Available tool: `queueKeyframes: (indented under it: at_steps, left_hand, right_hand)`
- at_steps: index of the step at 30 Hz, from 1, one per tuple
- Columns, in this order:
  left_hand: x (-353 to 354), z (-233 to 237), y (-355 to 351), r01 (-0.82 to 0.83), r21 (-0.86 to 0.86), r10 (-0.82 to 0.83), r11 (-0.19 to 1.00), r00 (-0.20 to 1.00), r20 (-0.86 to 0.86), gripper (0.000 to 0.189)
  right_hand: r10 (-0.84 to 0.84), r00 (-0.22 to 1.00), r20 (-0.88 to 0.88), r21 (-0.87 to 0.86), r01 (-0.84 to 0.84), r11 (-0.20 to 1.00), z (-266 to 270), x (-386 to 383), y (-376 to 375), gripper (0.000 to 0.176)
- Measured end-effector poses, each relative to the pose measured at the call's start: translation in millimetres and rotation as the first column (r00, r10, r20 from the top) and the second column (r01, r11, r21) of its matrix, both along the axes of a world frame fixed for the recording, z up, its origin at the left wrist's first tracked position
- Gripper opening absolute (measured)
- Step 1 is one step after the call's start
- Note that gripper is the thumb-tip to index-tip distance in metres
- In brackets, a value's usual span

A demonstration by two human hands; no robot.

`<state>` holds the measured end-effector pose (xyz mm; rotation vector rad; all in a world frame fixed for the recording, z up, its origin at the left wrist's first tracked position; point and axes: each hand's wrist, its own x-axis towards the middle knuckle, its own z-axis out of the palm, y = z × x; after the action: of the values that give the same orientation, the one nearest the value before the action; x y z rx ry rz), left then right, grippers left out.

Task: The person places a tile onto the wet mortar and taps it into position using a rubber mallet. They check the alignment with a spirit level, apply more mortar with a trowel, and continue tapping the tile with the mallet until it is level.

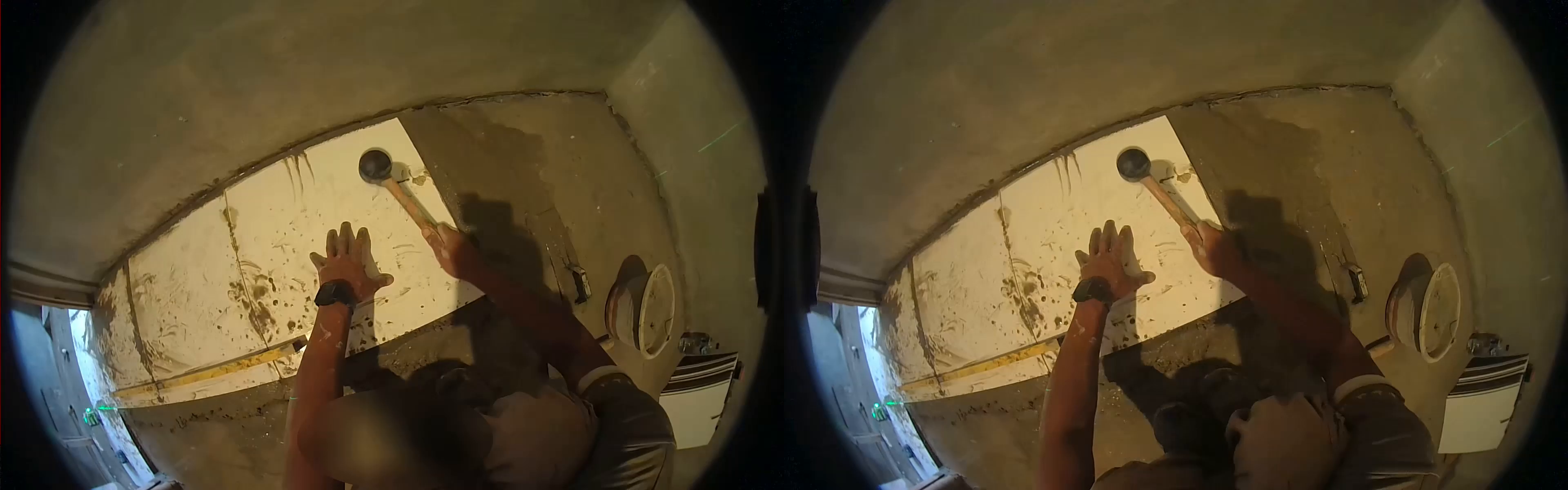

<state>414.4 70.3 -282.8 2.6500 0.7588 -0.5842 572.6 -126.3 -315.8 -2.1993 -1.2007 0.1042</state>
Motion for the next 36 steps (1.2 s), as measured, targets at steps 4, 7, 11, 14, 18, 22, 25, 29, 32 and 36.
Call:
queueKeyframes:
  at_steps: [4, 7, 11, 14, 18, 22, 25, 29, 32, 36]
  left_hand:
    - [-2, -1, 0, 0.004, -0.001, -0.004, 1.000, 1.000, -0.002, 0.120]
    - [0, 3, 0, 0.002, -0.009, -0.003, 1.000, 1.000, -0.031, 0.120]
    - [2, 5, -1, -0.004, 0.001, 0.004, 1.000, 0.999, -0.049, 0.120]
    - [1, 1, -1, -0.009, 0.000, 0.009, 1.000, 0.999, -0.037, 0.120]
    - [3, 8, -3, -0.021, 0.011, 0.022, 1.000, 0.998, -0.062, 0.124]
    - [0, 7, -3, -0.034, 0.000, 0.034, 0.999, 0.999, -0.015, 0.122]
    - [-1, 10, -4, -0.029, 0.006, 0.029, 1.000, 1.000, -0.002, 0.122]
    - [0, 10, -5, -0.034, 0.007, 0.034, 0.999, 0.999, 0.001, 0.120]
    - [1, -1, 0, -0.041, -0.006, 0.041, 0.999, 0.999, -0.011, 0.120]
    - [2, 9, 0, -0.042, -0.025, 0.042, 0.999, 0.999, 0.013, 0.121]
  right_hand:
    - [-0.101, 0.988, -0.118, 0.037, 0.106, 0.994, 7, -10, 14, 0.038]
    - [-0.114, 0.980, -0.164, -0.130, 0.093, 0.987, 8, -4, 22, 0.043]
    - [-0.100, 0.975, -0.201, -0.236, 0.051, 0.970, 14, 10, 30, 0.053]
    - [-0.146, 0.948, -0.281, -0.283, 0.063, 0.957, 21, 20, 37, 0.058]
    - [-0.137, 0.926, -0.351, -0.147, 0.089, 0.985, 33, 29, 34, 0.052]
    - [-0.068, 0.782, -0.619, 0.159, 0.209, 0.965, 56, 29, 38, 0.028]
    - [-0.149, 0.849, -0.508, 0.241, 0.306, 0.921, 41, 36, 46, 0.039]
    - [-0.214, 0.950, 0.227, 0.534, 0.062, 0.843, -25, 59, 39, 0.041]
    - [-0.249, 0.941, -0.229, -0.124, 0.226, 0.966, -14, 54, 35, 0.045]
    - [-0.236, 0.944, -0.232, -0.221, 0.185, 0.958, 4, 49, 36, 0.047]
